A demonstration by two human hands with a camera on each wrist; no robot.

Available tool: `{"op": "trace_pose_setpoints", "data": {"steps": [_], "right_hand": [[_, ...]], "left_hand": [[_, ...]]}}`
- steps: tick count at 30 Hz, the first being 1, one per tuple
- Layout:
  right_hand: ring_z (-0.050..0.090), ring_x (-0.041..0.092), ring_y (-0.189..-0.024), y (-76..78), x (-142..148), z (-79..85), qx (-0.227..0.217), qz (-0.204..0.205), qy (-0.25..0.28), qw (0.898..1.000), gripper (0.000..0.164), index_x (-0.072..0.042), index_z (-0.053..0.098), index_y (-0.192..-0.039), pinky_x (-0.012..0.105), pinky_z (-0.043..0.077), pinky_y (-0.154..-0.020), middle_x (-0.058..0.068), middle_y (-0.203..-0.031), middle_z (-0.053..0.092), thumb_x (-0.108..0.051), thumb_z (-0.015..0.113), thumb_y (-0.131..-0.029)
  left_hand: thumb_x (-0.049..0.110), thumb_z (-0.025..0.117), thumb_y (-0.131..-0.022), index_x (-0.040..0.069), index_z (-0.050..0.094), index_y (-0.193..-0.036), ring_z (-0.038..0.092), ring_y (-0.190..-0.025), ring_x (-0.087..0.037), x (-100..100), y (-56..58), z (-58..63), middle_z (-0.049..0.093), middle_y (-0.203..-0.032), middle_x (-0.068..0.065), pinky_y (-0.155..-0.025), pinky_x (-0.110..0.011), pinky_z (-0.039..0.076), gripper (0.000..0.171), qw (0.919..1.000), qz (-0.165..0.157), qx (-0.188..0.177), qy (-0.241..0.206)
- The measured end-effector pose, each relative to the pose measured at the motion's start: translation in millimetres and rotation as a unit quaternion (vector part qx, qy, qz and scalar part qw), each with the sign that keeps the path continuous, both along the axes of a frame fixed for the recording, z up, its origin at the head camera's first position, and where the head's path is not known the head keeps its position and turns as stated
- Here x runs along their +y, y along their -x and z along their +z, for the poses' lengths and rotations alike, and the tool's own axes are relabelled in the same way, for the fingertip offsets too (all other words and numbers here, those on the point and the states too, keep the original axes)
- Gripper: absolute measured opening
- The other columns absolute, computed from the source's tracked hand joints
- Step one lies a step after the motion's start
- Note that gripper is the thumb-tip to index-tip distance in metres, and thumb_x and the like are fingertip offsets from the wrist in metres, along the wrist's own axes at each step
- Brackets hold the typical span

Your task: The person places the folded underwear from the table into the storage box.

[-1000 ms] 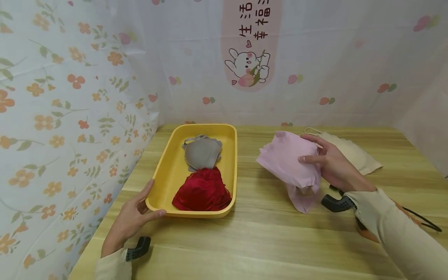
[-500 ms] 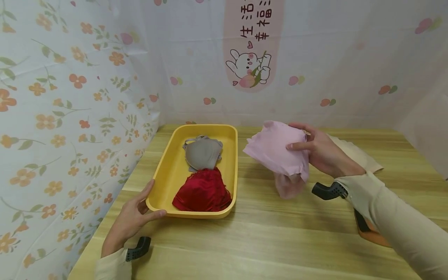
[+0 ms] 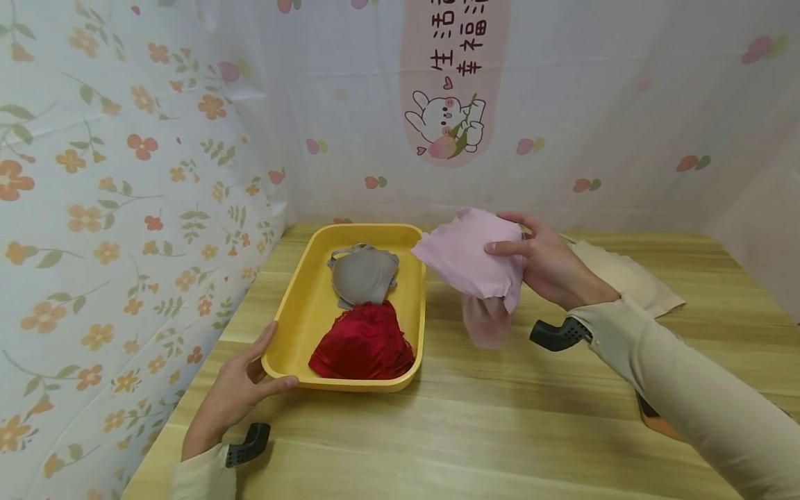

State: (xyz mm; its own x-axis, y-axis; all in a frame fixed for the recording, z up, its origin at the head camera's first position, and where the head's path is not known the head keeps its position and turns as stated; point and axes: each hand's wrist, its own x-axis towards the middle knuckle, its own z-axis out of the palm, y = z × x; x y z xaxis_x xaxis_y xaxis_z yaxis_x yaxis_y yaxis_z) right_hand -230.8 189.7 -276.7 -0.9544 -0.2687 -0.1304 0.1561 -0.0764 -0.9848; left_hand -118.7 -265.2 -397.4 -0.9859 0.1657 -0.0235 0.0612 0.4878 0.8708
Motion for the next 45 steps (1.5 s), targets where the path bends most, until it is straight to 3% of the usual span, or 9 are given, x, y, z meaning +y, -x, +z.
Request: {"op": "trace_pose_setpoints", "data": {"steps": [10, 16, 19, 28, 45], "right_hand": [[0.039, 0.022, -0.138, 5.7, -23, 17.1, 0.017, -0.025, 0.017, 0.999, 0.073, -0.012, 0.023, -0.157, 0.021, 0.054, -0.092, 0.009, -0.157, 0.027, -0.002, 0.063, -0.096], [0.039, 0.023, -0.139, 10.8, -41, 21.8, 0.02, -0.031, 0.034, 0.999, 0.071, -0.012, 0.025, -0.155, 0.038, 0.043, -0.115, 0.009, -0.158, 0.028, 0.0, 0.062, -0.096], [0.039, 0.023, -0.14, 14.6, -51, 25.3, 0.02, -0.028, 0.045, 0.998, 0.07, -0.011, 0.026, -0.154, 0.042, 0.038, -0.12, 0.009, -0.159, 0.029, 0.001, 0.062, -0.095], [0.045, 0.023, -0.137, 24.5, -73, 37.2, 0.04, -0.035, 0.073, 0.996, 0.068, -0.009, 0.029, -0.151, 0.041, 0.042, -0.118, 0.01, -0.158, 0.035, 0.006, 0.062, -0.094], [0.05, 0.024, -0.135, 47.4, -122, 43.4, 0.038, -0.067, 0.121, 0.99, 0.069, -0.007, 0.032, -0.147, 0.038, 0.047, -0.114, 0.01, -0.153, 0.041, 0.01, 0.065, -0.089]], "left_hand": [[0.019, 0.079, -0.088, 0.01, 0.01, -0.162, 0.032, -0.147, -0.042, 0, -1.4, -0.7, 0.007, -0.169, -0.019, -0.096, 0.001, 0.041, 0.101, 0.9998, -0.01, -0.001, -0.015], [0.021, 0.079, -0.088, 0.01, 0.01, -0.162, 0.032, -0.148, -0.042, -2, -2.0, -3.8, 0.006, -0.169, -0.018, -0.096, 0.001, 0.041, 0.102, 0.9998, -0.008, -0.004, -0.015], [0.019, 0.079, -0.088, 0.008, 0.009, -0.162, 0.032, -0.147, -0.043, -3, -4.0, -4.2, 0.006, -0.168, -0.02, -0.095, 0.002, 0.04, 0.102, 0.9999, -0.004, -0.005, -0.015], [0.02, 0.079, -0.088, 0.009, 0.01, -0.162, 0.031, -0.148, -0.044, -3, -1.5, -3.0, 0.007, -0.169, -0.019, -0.097, 0.0, 0.041, 0.101, 0.9998, -0.003, -0.006, -0.016], [0.021, 0.079, -0.088, 0.012, 0.012, -0.162, 0.036, -0.146, -0.041, -2, 0.4, -3.5, 0.01, -0.169, -0.018, -0.098, -0.005, 0.045, 0.1, 0.9999, 0.001, -0.005, -0.014]]}}
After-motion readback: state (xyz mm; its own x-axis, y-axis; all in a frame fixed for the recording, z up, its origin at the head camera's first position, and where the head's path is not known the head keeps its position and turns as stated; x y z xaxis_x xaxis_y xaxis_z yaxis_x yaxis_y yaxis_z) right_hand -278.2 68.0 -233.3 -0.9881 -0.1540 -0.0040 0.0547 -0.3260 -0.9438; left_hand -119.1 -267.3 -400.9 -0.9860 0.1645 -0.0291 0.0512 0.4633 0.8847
